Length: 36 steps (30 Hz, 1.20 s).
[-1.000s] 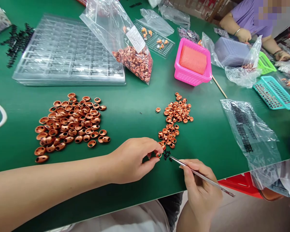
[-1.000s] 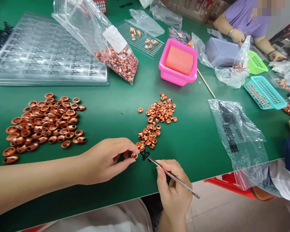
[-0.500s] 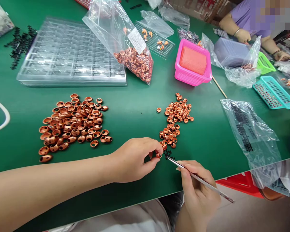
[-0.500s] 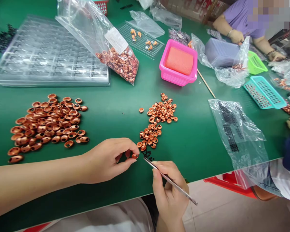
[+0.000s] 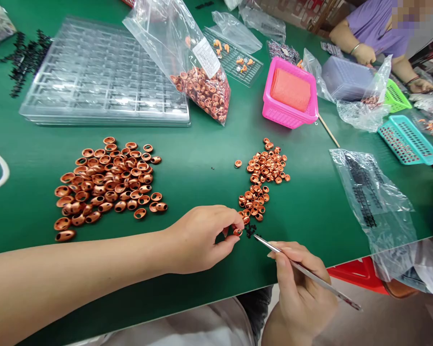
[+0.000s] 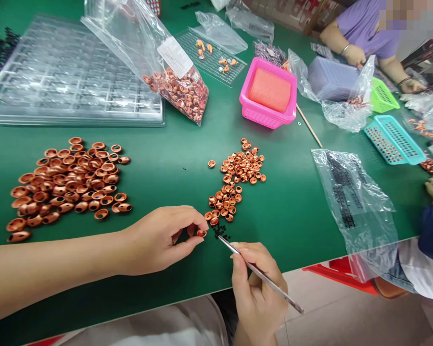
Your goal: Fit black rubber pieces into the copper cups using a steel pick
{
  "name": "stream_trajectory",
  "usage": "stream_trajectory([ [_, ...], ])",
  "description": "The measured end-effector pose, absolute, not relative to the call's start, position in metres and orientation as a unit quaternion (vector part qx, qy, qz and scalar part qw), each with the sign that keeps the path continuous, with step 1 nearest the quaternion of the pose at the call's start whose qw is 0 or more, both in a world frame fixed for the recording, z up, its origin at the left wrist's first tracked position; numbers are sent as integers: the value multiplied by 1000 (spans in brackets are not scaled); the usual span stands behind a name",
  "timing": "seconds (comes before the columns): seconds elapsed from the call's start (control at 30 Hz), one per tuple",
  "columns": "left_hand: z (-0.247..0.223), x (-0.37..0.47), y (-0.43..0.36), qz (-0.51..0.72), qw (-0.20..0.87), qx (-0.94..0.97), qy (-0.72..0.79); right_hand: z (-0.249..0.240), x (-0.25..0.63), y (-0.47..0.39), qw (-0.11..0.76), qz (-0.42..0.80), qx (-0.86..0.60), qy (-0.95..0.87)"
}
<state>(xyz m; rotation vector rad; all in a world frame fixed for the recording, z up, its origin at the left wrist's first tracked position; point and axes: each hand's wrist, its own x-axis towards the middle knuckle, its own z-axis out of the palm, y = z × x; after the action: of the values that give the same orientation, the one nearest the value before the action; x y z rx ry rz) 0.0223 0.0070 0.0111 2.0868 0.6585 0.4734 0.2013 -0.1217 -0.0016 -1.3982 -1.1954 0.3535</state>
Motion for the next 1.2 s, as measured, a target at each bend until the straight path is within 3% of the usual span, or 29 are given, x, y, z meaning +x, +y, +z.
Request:
stream_trajectory([
  [1.2, 9, 17, 6, 221, 464, 828, 226, -9, 188, -118, 523, 177, -579, -600],
])
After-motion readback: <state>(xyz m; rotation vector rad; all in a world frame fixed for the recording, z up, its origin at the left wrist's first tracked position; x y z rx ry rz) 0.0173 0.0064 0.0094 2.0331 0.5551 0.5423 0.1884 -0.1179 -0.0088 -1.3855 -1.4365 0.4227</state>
